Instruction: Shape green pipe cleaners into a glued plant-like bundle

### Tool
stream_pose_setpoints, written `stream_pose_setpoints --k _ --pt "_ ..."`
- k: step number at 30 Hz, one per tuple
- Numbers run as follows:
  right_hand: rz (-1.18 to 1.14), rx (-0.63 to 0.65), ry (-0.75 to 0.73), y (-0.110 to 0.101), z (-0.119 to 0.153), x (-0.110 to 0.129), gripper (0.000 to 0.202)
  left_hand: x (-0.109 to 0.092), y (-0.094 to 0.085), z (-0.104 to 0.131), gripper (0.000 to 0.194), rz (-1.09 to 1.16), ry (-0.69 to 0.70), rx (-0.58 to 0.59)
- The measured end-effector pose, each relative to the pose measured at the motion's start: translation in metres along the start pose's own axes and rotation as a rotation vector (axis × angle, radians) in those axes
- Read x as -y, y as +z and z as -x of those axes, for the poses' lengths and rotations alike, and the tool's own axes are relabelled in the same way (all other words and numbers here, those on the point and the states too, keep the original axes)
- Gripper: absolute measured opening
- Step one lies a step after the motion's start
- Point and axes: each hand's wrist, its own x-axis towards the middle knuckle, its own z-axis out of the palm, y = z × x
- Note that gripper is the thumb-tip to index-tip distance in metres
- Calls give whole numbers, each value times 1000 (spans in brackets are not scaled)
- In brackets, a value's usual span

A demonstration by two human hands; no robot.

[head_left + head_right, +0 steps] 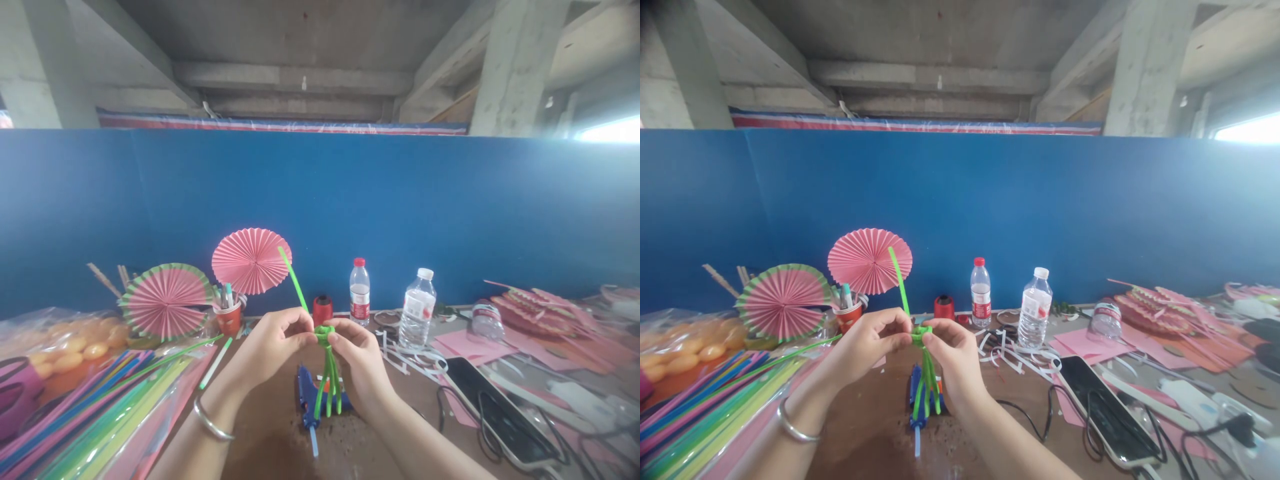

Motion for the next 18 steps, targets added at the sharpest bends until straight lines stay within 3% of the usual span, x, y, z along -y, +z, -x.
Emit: stream_pose_setpoints --k 7,11,18 --pt "7 21 0 -1 0 -2 22 2 -1 0 17 10 2 37" --pt "20 13 -51 -2 -2 -6 21 6 0 -2 13 136 2 49" --pt "165 -40 -172 2 1 -10 21 19 11 -13 24 394 5 -138"
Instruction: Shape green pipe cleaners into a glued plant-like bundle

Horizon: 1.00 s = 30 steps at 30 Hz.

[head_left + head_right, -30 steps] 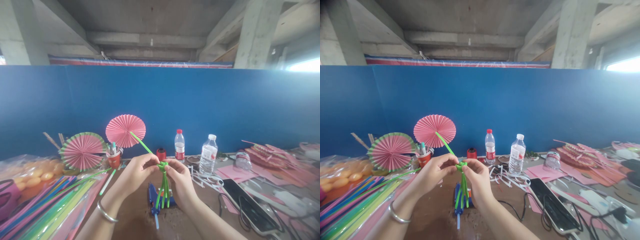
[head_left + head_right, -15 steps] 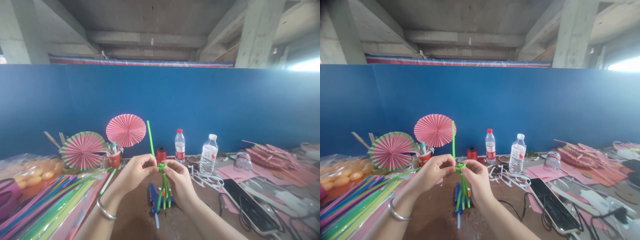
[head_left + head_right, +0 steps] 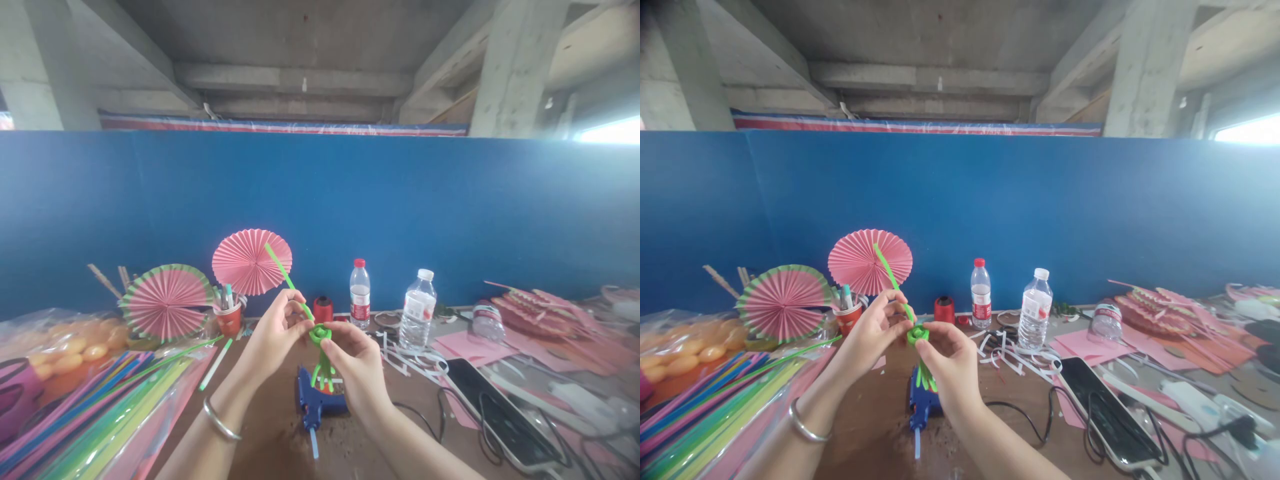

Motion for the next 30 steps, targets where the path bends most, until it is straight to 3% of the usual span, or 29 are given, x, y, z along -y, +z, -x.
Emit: stream_pose_setpoints --k 5,7,11,22,30 --pt "17 -11 -22 -1 0 -4 20 2 4 -2 20 -71 24 -111" --pt "25 -10 -20 -2 0 -5 20 0 4 -1 11 -213 32 -103" --pt "35 -4 -24 -3 0 -5 19 -5 4 3 14 -338 15 -73" --pt "31 -14 -17 -4 -3 -2 24 -21 2 8 19 -212 -89 84" --pt "-10 -41 27 -3 -5 -2 25 -11 3 6 17 -137 -136 25"
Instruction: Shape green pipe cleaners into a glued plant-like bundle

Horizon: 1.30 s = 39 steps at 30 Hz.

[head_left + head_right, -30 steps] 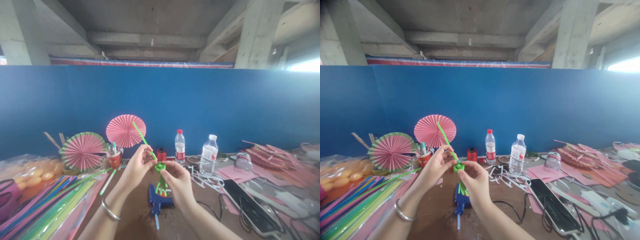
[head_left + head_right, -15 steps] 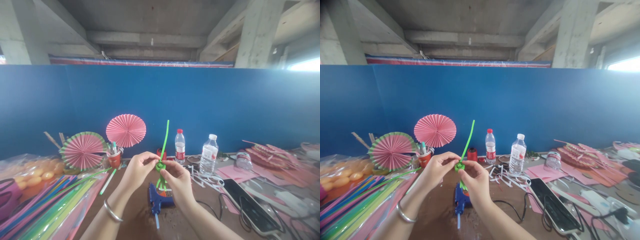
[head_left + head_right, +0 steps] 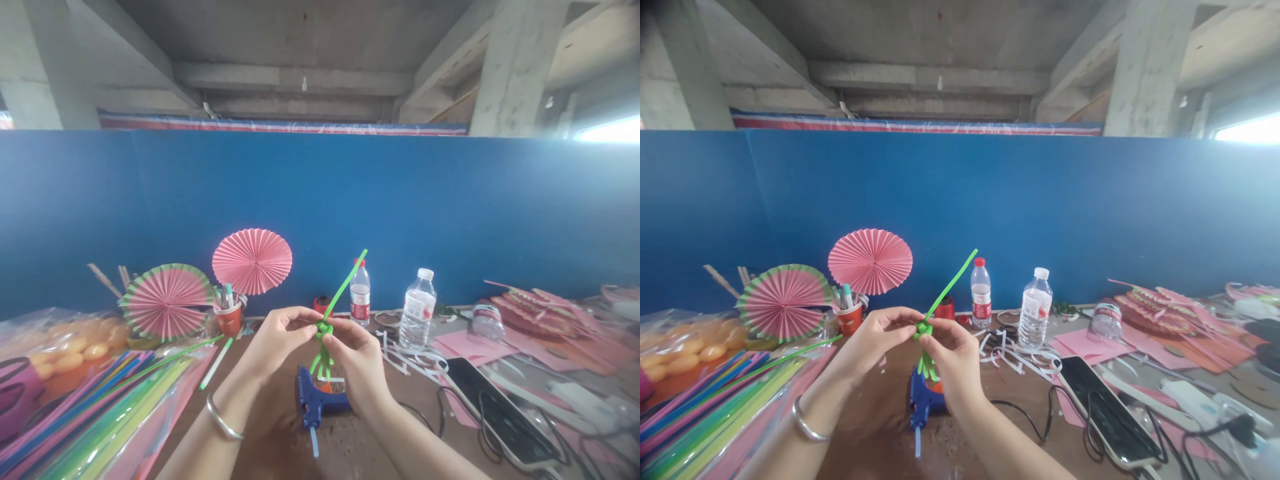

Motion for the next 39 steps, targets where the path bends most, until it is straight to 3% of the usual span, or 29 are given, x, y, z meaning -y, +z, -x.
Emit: stream_pose_setpoints --k 10,16,21,30,39 --pt "-97 2 -4 0 -1 -2 25 6 0 -4 21 42 33 66" --pt "-110 48 23 -1 -3 -1 38 5 -4 -4 22 54 -7 85" --pt "-98 149 -8 -2 -3 -4 29 4 -5 -4 25 115 -38 125" --pt "-68 78 -57 -6 -7 -11 19 17 0 -8 27 270 10 198" --pt "-48 117 -33 -9 -11 -8 15 17 4 -8 25 437 -104 170"
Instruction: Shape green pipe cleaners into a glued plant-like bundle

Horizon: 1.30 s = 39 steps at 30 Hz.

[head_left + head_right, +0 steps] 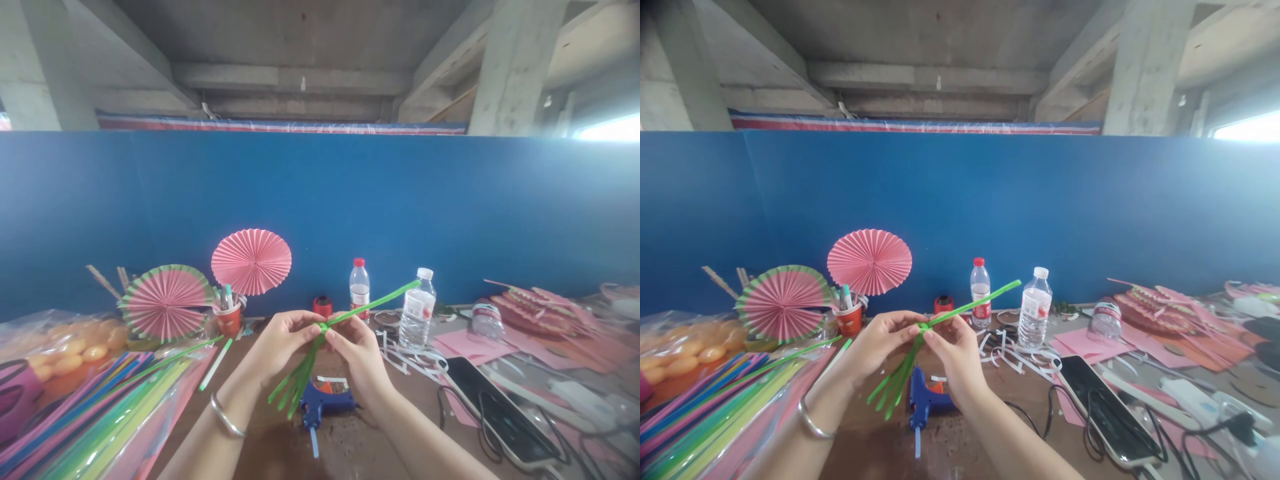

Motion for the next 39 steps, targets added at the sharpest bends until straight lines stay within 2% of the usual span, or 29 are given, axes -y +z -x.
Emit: stream_pose_setpoints --k 4,7,19,34,37,39 --pt "-8 -3 7 -3 -5 2 11 -2 4 3 20 143 -71 -13" --pt "103 -7 -51 -4 -7 4 11 -4 5 5 20 193 -102 -26" --pt "449 34 -218 -11 -6 4 15 -2 5 2 15 277 -103 -64" --pt "752 42 -325 -13 -5 11 12 -4 8 2 21 208 -59 -92" --pt "818 54 -369 -13 -5 14 12 -2 7 2 25 85 -13 -91" --pt "855 54 -381 -13 -5 14 13 -2 6 2 27 -73 27 -108"
